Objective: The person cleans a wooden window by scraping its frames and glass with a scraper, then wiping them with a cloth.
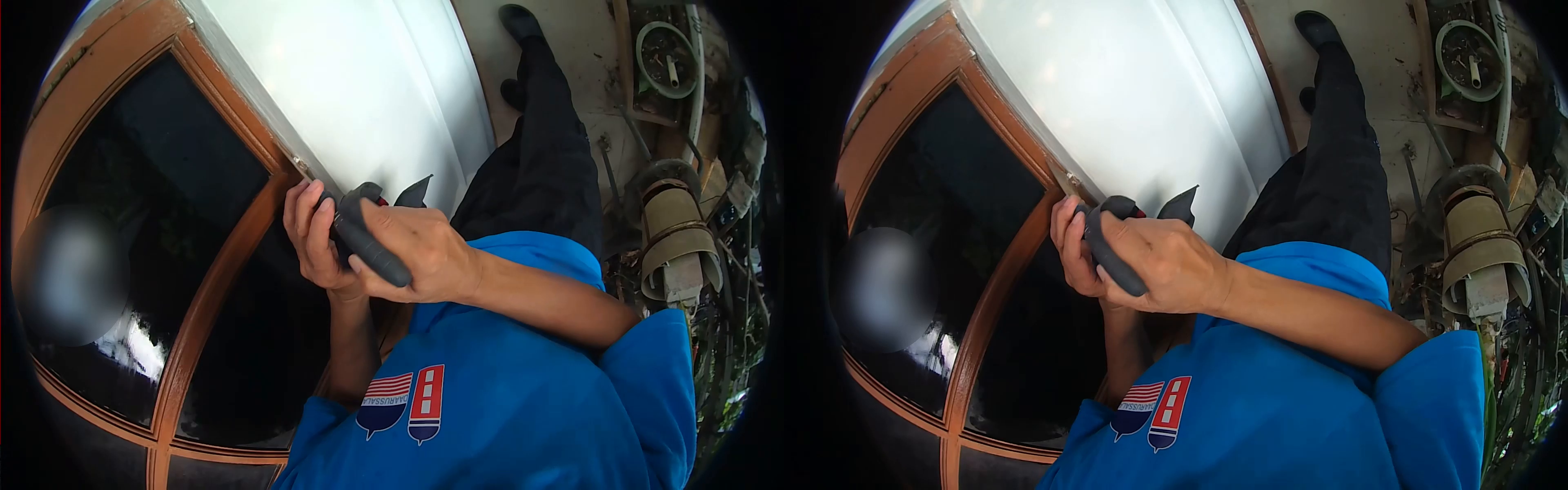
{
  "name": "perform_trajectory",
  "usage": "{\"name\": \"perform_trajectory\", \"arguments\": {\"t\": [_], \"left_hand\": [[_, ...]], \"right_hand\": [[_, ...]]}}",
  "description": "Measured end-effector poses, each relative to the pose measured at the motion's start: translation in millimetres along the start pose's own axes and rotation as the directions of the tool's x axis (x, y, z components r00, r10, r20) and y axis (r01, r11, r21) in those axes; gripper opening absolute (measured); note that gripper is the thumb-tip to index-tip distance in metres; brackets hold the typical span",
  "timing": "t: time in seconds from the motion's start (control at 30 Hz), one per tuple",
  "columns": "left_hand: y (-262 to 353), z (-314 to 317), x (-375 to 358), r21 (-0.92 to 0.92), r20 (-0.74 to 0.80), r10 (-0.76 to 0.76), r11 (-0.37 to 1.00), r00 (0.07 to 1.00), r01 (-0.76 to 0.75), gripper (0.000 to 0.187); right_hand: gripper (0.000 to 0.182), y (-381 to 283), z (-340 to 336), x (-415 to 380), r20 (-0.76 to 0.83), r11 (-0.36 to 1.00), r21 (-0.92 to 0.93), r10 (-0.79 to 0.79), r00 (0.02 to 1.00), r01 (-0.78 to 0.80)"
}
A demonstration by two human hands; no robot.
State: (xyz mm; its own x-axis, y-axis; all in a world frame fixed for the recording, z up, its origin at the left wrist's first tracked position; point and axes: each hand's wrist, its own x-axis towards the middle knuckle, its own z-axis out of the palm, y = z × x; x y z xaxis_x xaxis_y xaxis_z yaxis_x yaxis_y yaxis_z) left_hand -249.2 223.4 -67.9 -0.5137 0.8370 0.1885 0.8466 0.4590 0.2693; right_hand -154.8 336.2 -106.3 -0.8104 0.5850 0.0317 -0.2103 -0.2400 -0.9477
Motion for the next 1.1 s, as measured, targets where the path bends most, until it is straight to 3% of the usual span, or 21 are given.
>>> {"name": "perform_trajectory", "arguments": {"t": [0.2,0.5,0.7,0.8,0.9,1.0,1.1], "left_hand": [[-4,0,-16,0.019,-0.079,0.02,1.0,0.997,-0.018,0.044],[4,-3,2,0.025,0.031,0.006,1.0,1.0,-0.007,0.048],[-3,2,-14,0.012,-0.124,-0.036,0.999,0.992,0.038,0.05],[0,0,-8,0.072,-0.081,0.01,0.997,0.997,-0.004,0.05],[3,2,-4,0.097,-0.088,0.06,0.994,0.994,-0.051,0.051],[4,-2,-4,0.068,-0.023,0.039,0.997,0.999,-0.038,0.042],[4,-3,-7,0.061,-0.052,0.029,0.998,0.998,-0.025,0.042]], "right_hand": [[0.049,4,7,-8,0.066,0.991,-0.067,-0.111,0.992,0.115],[0.049,-3,-1,-4,0.042,0.996,0.023,0.088,0.995,-0.089],[0.047,-6,4,2,0.108,0.993,-0.1,-0.056,0.993,0.067],[0.048,-3,3,1,0.065,0.993,-0.092,-0.071,0.995,0.077],[0.045,-12,-2,-1,0.027,1.0,-0.027,0.016,1.0,-0.015],[0.045,-8,1,-3,-0.004,1.0,-0.024,-0.009,1.0,0.009],[0.046,-9,-1,-4,0.058,0.996,-0.067,-0.047,0.997,0.05]]}}
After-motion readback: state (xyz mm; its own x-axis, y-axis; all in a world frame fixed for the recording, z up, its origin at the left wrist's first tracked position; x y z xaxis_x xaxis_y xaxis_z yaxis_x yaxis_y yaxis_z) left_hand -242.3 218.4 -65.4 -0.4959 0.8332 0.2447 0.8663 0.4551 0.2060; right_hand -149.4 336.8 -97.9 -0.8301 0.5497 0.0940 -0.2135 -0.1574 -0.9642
